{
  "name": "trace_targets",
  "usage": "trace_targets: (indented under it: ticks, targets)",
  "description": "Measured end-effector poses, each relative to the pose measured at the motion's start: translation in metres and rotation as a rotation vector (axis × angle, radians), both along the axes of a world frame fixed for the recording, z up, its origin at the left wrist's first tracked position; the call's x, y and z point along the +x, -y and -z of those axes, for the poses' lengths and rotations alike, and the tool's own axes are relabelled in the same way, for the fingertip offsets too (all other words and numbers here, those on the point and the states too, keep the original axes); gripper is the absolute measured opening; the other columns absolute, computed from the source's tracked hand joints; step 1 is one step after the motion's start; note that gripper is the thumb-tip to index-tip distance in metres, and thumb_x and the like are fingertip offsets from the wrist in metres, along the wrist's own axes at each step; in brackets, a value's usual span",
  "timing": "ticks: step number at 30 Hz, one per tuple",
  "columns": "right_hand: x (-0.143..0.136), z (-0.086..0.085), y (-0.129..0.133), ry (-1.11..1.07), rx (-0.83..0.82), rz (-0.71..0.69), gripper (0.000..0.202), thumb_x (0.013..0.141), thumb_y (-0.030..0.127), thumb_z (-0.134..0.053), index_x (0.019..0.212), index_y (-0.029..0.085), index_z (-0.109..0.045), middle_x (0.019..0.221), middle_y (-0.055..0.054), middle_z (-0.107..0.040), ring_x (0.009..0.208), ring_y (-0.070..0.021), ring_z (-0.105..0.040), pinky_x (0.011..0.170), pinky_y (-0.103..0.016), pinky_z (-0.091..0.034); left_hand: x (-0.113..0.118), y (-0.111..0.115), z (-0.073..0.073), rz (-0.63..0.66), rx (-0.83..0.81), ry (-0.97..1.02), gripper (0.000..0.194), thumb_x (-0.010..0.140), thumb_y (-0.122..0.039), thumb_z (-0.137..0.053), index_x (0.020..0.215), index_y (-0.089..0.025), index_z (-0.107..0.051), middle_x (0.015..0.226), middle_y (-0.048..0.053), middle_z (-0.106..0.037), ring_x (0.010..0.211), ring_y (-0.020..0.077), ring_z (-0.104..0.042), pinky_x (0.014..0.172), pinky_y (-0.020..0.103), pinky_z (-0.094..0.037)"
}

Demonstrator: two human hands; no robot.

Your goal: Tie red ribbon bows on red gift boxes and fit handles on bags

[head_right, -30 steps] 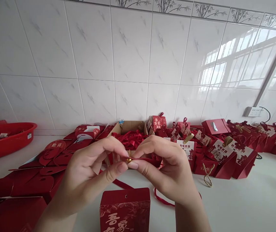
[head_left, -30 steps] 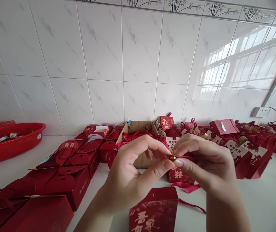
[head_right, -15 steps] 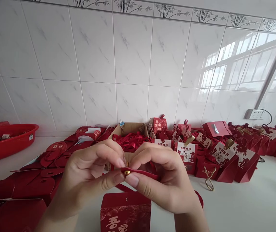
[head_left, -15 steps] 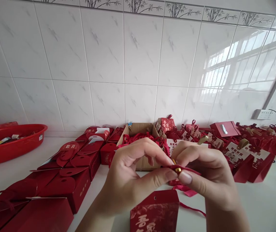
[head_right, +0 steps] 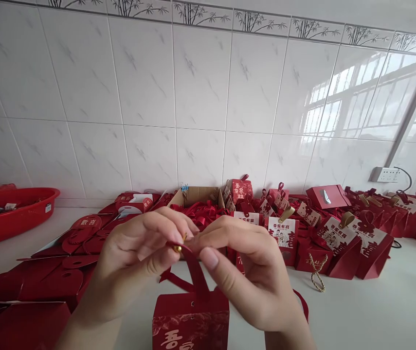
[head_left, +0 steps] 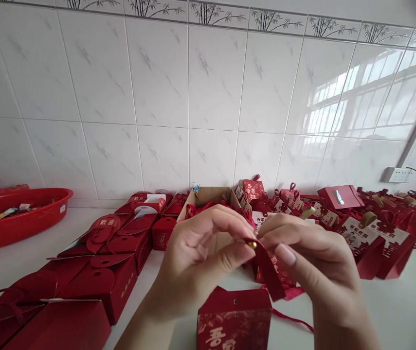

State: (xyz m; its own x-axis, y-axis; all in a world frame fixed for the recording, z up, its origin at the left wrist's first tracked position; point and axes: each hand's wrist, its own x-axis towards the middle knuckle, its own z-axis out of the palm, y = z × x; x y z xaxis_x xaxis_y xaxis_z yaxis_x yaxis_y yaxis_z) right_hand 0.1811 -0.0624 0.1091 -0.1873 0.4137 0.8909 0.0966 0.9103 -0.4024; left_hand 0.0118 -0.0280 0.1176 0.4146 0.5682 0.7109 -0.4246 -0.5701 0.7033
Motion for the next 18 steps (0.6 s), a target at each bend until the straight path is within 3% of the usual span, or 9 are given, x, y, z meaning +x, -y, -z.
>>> trace_targets:
  ticks: [4, 9, 18]
  targets:
    - [0.0, 0.004, -0.002, -0.07, -0.008, 0.162, 0.015, 0.084, 0.008, -0.058, 0.087, 0.019, -0.067, 0.078, -0.003, -0.064, 0.074, -0.014, -0.059, 0.063, -0.027, -0.047, -0.005, -0.006, 0.0, 0.166, -0.292, -0.014, 0.004, 0.081, -0.022, -0.069, 0.083, -0.019, -0.067, 0.08, 0.002, -0.065, 0.078, 0.0116, -0.062, 0.072, 0.02, -0.052]
    - [-0.003, 0.008, -0.007, -0.043, 0.02, 0.228, 0.022, 0.08, 0.005, -0.061, 0.096, 0.02, -0.066, 0.084, -0.004, -0.063, 0.077, -0.0163, -0.059, 0.063, -0.029, -0.048, -0.007, -0.011, -0.001, 0.416, -0.489, 0.024, 0.002, 0.08, -0.015, -0.069, 0.081, -0.017, -0.068, 0.07, 0.0, -0.065, 0.066, 0.0083, -0.063, 0.066, 0.016, -0.051]
    - [-0.008, 0.005, -0.008, 0.022, 0.228, 0.282, 0.023, 0.077, 0.004, -0.064, 0.092, 0.021, -0.068, 0.077, -0.003, -0.067, 0.07, -0.0164, -0.062, 0.057, -0.03, -0.052, -0.004, -0.012, 0.001, 0.567, -0.575, -0.036, 0.003, 0.077, -0.016, -0.071, 0.079, -0.018, -0.07, 0.064, 0.001, -0.066, 0.059, 0.0089, -0.061, 0.059, 0.017, -0.05]
